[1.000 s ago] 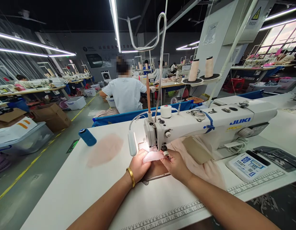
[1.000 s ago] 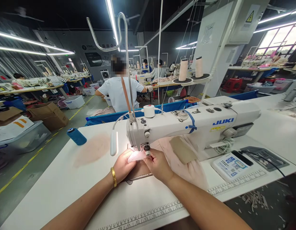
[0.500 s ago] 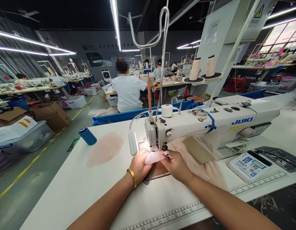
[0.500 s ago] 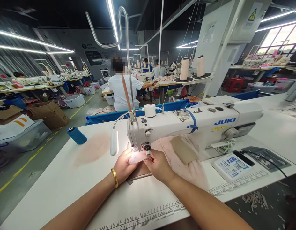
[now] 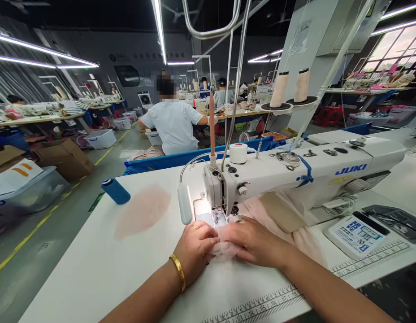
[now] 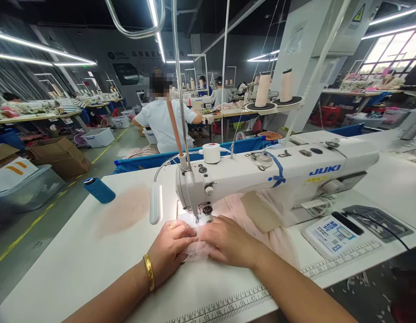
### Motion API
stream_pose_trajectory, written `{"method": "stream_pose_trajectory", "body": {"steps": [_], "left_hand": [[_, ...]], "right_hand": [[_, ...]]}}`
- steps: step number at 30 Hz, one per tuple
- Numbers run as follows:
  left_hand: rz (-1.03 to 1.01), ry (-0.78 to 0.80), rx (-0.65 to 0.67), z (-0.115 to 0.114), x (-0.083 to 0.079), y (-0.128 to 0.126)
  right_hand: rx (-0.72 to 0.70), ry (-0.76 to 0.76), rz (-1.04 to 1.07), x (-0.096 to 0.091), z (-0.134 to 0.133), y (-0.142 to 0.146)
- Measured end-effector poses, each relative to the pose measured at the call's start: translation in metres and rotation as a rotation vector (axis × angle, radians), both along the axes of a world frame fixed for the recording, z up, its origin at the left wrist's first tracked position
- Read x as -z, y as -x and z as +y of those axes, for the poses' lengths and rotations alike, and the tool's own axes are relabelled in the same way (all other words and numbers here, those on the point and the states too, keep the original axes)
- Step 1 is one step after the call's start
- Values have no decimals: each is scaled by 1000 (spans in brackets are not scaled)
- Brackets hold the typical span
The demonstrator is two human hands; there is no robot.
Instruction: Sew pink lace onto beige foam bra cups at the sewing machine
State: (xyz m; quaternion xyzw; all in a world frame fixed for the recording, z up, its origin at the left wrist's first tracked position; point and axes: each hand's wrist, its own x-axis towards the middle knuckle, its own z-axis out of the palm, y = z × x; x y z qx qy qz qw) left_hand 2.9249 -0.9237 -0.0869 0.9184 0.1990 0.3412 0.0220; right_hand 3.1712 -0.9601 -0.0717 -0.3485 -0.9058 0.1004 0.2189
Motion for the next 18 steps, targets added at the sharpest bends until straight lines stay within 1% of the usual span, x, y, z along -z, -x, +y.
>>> {"method": "stream_pose_trajectory", "body": {"steps": [3,5,7,10,13,18], "left_hand": [[-8,20,22,0,-3,-1],[1,31,29,1,-5,-2],[20,44,31,1,-7,-2],[55,60,22,0,-8,-1],[52,38,24,-2,-8,-2],[67,1,57,-7,-8,-3]], "right_hand": [[10,50,-39,-2,-1,2],[44,73,-65,-2,-1,3],[76,67,-72,-1,-1,3],[71,44,-58,-1,-1,5],[60,56,-58,-3,-2,6],[97,64,-71,-6,-4,6]]}}
